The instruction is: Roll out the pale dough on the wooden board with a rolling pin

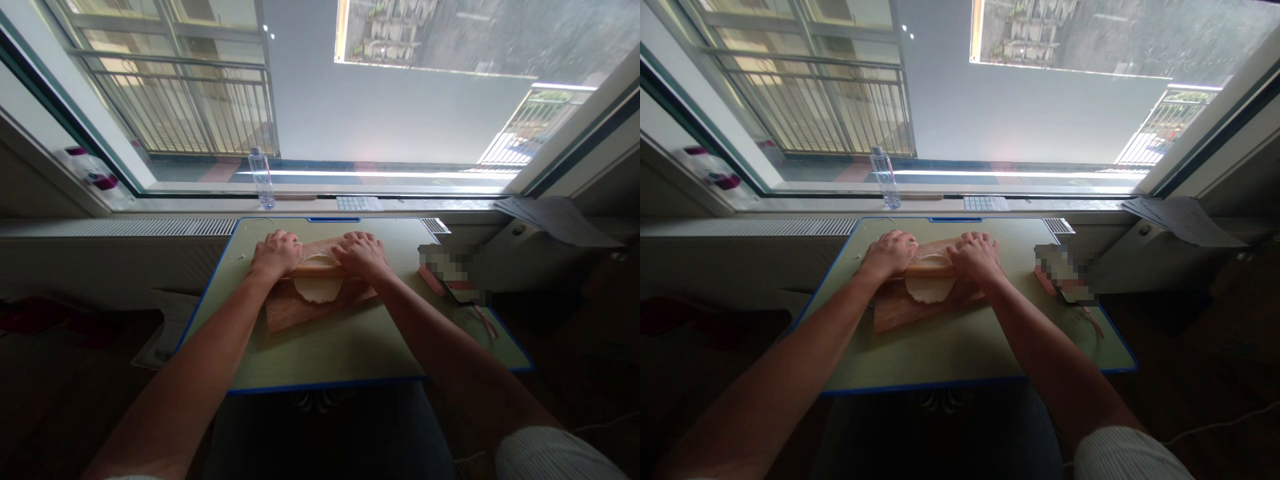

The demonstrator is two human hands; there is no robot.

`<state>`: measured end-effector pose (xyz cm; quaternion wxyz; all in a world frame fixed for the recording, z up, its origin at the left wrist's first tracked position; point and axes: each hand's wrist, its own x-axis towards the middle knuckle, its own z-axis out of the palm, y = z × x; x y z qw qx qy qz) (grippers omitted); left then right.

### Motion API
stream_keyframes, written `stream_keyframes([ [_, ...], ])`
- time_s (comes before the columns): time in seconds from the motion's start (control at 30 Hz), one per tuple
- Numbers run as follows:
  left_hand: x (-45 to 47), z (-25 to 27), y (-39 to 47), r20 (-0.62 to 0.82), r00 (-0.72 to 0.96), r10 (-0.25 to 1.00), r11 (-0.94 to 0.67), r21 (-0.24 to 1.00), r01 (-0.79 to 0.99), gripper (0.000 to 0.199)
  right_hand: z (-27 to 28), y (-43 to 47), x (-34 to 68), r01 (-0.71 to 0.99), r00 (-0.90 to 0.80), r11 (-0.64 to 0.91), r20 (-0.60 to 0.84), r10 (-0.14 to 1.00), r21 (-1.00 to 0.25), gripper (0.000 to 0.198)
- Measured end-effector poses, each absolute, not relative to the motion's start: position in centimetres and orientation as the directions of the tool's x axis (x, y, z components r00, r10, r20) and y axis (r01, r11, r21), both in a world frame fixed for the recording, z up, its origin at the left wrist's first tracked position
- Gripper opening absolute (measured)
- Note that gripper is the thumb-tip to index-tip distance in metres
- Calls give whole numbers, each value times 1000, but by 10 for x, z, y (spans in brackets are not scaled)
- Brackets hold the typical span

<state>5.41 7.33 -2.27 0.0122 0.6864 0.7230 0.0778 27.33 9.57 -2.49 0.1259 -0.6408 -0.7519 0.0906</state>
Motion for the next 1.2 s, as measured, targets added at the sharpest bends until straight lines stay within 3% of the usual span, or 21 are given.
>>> stream_keyframes([
  [1.2,57,-27,41,27,-77,997,72,159,985,54,-24,57,277,966,-196,197,27,980,-167,64],
])
